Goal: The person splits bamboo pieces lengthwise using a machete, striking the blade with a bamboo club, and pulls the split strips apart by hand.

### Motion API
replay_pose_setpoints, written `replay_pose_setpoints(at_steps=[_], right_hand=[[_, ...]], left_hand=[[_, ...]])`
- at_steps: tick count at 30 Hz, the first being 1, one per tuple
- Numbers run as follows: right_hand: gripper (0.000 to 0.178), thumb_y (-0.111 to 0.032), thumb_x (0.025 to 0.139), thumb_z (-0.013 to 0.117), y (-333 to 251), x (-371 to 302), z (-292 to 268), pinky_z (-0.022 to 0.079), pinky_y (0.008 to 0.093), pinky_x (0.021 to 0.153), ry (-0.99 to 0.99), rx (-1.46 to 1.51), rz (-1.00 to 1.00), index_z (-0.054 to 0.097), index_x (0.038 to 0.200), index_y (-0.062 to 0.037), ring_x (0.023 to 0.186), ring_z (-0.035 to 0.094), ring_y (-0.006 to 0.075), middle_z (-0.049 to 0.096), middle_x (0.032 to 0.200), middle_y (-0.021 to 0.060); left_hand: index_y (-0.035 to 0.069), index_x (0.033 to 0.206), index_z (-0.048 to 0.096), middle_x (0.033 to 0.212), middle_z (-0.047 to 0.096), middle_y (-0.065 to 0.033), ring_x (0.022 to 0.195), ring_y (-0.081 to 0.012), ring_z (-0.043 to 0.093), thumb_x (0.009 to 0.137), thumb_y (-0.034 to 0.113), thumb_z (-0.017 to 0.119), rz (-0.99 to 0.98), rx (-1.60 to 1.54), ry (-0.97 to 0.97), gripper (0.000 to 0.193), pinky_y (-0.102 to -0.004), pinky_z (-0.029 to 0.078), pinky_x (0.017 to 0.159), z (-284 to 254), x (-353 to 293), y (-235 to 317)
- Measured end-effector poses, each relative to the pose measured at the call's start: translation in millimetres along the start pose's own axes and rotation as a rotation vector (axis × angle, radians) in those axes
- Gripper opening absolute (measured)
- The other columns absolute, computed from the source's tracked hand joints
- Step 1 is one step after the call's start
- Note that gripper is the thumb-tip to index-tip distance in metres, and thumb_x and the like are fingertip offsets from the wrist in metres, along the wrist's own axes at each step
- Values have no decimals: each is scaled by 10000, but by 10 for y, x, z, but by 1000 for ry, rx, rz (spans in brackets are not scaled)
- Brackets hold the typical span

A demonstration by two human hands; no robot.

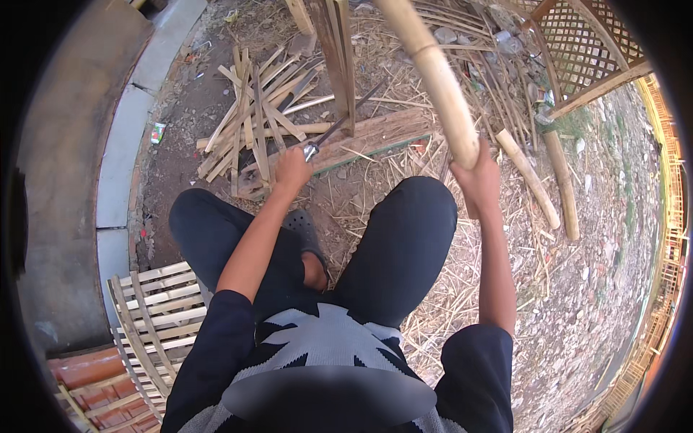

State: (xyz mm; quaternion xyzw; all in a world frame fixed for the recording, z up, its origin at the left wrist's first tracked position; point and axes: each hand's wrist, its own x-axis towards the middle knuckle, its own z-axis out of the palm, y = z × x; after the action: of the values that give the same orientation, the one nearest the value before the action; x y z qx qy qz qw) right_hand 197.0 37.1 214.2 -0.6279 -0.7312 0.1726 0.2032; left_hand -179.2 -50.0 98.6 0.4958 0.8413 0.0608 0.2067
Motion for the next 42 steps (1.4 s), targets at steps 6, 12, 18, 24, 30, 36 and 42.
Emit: replay_pose_setpoints(at_steps=[6,12,18,24,30,36,42], right_hand=[[657,-293,772,790,-507,359,-394,543,367,772,381,408,-102,513,1246,67,850,663,265,652,1031,201],[634,-294,756,765,809,-57,1454,540,424,740,-249,128,213,515,1263,-7,814,702,328,695,903,231],[660,-331,758,766,755,-176,1055,539,454,748,-229,228,300,517,1265,9,848,702,389,701,902,251],[574,-355,751,789,487,-275,771,531,395,804,31,309,299,629,1106,67,866,687,290,695,955,227],[543,-298,803,744,384,-785,770,526,345,760,51,519,538,615,1135,113,861,669,227,690,997,176],[584,-362,889,707,1096,-1052,1320,534,332,701,-99,928,915,576,1218,102,850,667,186,681,1000,128],[754,-440,856,728,2132,-1423,1779,493,381,929,237,506,712,493,1324,103,1097,604,303,595,1225,222]], left_hand=[[5,950,700,1003,697,-220,940,-402,689,806,116,664,0,-15,36,185,-493,558,820,377,179,-28],[12,947,709,1017,702,-219,943,-397,691,790,105,676,20,-12,29,185,-491,559,821,503,536,-143],[34,992,727,1033,715,-196,974,-370,696,798,118,683,-43,8,-96,215,-462,560,841,499,424,-369],[25,999,716,1040,711,-194,980,-371,693,813,144,668,-59,-4,-173,226,-462,555,840,598,258,-451],[15,1018,704,1051,704,-203,987,-387,684,806,176,672,-46,-58,-172,268,-470,551,841,279,-16,-545],[59,1041,710,1066,712,-173,1017,-348,689,808,201,707,-127,-26,-162,272,-454,555,857,340,2,-536],[54,1052,711,1064,712,-188,1009,-360,689,793,242,720,-104,-35,-234,320,-459,553,854,464,180,-244]])
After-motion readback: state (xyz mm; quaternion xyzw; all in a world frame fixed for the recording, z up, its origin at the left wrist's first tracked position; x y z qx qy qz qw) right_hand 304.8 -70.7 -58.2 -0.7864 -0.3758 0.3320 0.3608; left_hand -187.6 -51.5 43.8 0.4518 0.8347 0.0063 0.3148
